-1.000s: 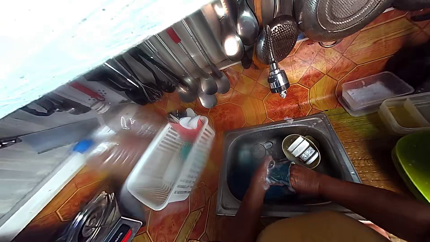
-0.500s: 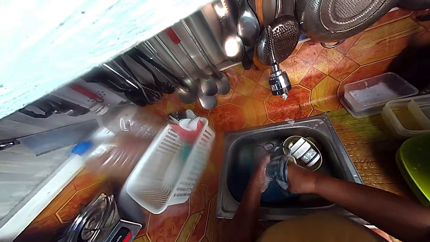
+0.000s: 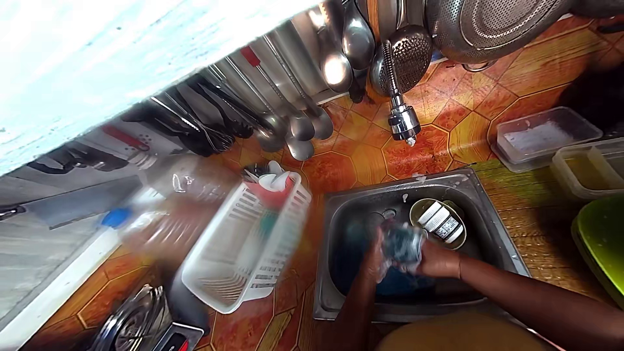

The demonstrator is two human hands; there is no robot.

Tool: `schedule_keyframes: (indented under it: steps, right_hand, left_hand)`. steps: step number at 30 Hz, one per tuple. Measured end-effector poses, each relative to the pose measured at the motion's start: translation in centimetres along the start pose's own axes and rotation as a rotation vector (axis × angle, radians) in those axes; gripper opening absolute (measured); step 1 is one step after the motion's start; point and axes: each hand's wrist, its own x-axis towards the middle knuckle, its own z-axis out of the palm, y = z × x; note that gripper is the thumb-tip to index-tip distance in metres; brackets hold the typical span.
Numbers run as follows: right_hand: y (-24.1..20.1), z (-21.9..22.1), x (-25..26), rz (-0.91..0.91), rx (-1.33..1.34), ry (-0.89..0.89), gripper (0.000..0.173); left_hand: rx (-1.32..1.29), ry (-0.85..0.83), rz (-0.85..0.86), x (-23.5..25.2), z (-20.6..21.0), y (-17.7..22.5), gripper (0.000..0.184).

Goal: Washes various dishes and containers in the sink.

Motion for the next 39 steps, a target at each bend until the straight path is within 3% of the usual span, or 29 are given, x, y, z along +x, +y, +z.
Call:
schedule_keyframes:
  steps: [2, 3, 5, 7, 9, 11, 13, 15, 16, 19, 20, 22, 24, 25, 28, 29, 30, 32, 35, 37, 39]
  right_hand:
    - [1.2, -0.3, 0.0, -0.198, -0.593, -0.198, 0.031]
    - [1.6, -0.1, -0.1, -0.206, -0.759, -0.274, 0.027]
    - [1.8, 0.1, -0.2, -0.115, -0.821, -0.39, 0.033]
    - [1.6, -0.2, 0.3, 0.029, -0.581, -0.407, 0.055]
    - [1.7, -0.7, 0.1, 0.19, -0.025, -0.206, 0.069]
    - [1.5, -0.7, -0.4, 0.325, 0.687, 0.076, 0.06]
    - [1.4, -0.8, -0.4, 0.381, 1.031, 0.15, 0.066]
    - [1.0, -0.6, -0.7, 0.31, 0.805, 0.156, 0.058]
    - [1.0, -0.6, -1.0, 0.221, 0.49, 0.117, 0.055]
    - [2.1, -0.6, -1.3, -0.17, -0.522, -0.066, 0.031]
    - [2.4, -0.4, -1.5, -0.188, -0.692, -0.135, 0.031]
    - [2.7, 0.4, -1.6, -0.092, -0.741, -0.258, 0.04]
    - [3.1, 0.8, -1.4, 0.001, -0.492, -0.233, 0.052]
    - [2.7, 0.7, -1.3, 0.095, -0.245, -0.17, 0.055]
    - [0.7, 0.8, -1.3, 0.388, 0.805, 0.208, 0.045]
    - [0.2, 0.6, -1.2, 0.442, 0.988, 0.248, 0.041]
    - [0.0, 0.6, -1.1, 0.443, 1.004, 0.252, 0.04]
    - [1.2, 0.5, -1.2, 0.282, 0.541, 0.137, 0.043]
    - [3.7, 0.3, -1.2, -0.07, -0.539, -0.16, 0.033]
    - [4.3, 1.0, -1.5, -0.062, -0.708, -0.273, 0.038]
    - [4.7, 1.4, -1.6, 0.007, -0.574, -0.281, 0.048]
  left_hand:
    - [0.036, 0.021, -0.234, 0.0, 0.0, 1.1, 0.067]
    - [0.101, 0.036, -0.324, 0.2, 0.0, 1.3, 0.056]
    - [0.215, 0.072, -0.332, 0.7, 0.4, 1.1, 0.047]
    - [0.262, 0.106, -0.189, 1.3, 0.7, 0.8, 0.045]
    - [0.252, 0.114, 0.03, 1.5, 0.7, -0.2, 0.047]
    - [0.215, 0.103, 0.227, 1.9, 0.9, -1.1, 0.06]
    - [0.232, 0.059, 0.306, 2.2, 0.8, -1.2, 0.078]
    - [0.276, -0.024, 0.226, 1.8, 0.4, -0.8, 0.086]
    - [0.261, -0.057, 0.109, 1.2, 0.2, -0.5, 0.089]
    - [0.086, -0.071, -0.192, 0.8, 0.5, 0.2, 0.067]
    - [0.076, -0.042, -0.235, 0.9, 0.6, 0.0, 0.057]
    - [0.133, 0.055, -0.223, 1.2, 0.9, -0.8, 0.049]
    - [0.184, 0.099, -0.092, 1.5, 0.8, -1.6, 0.05]
    - [0.174, 0.111, -0.022, 1.4, 0.8, -1.9, 0.053]
    - [0.073, 0.132, 0.15, 1.2, 1.1, -2.6, 0.074]
    - [0.044, 0.122, 0.173, 1.2, 1.0, -2.7, 0.081]
    - [0.033, 0.099, 0.163, 1.3, 0.8, -2.7, 0.085]
    - [0.027, 0.035, 0.033, 1.0, 0.4, -2.2, 0.087]
    - [0.061, 0.06, -0.207, 0.6, 0.9, -0.8, 0.057]
    - [0.135, 0.158, -0.306, 0.8, 1.7, -0.9, 0.047]
    - [0.167, 0.185, -0.277, 1.1, 1.9, -1.6, 0.046]
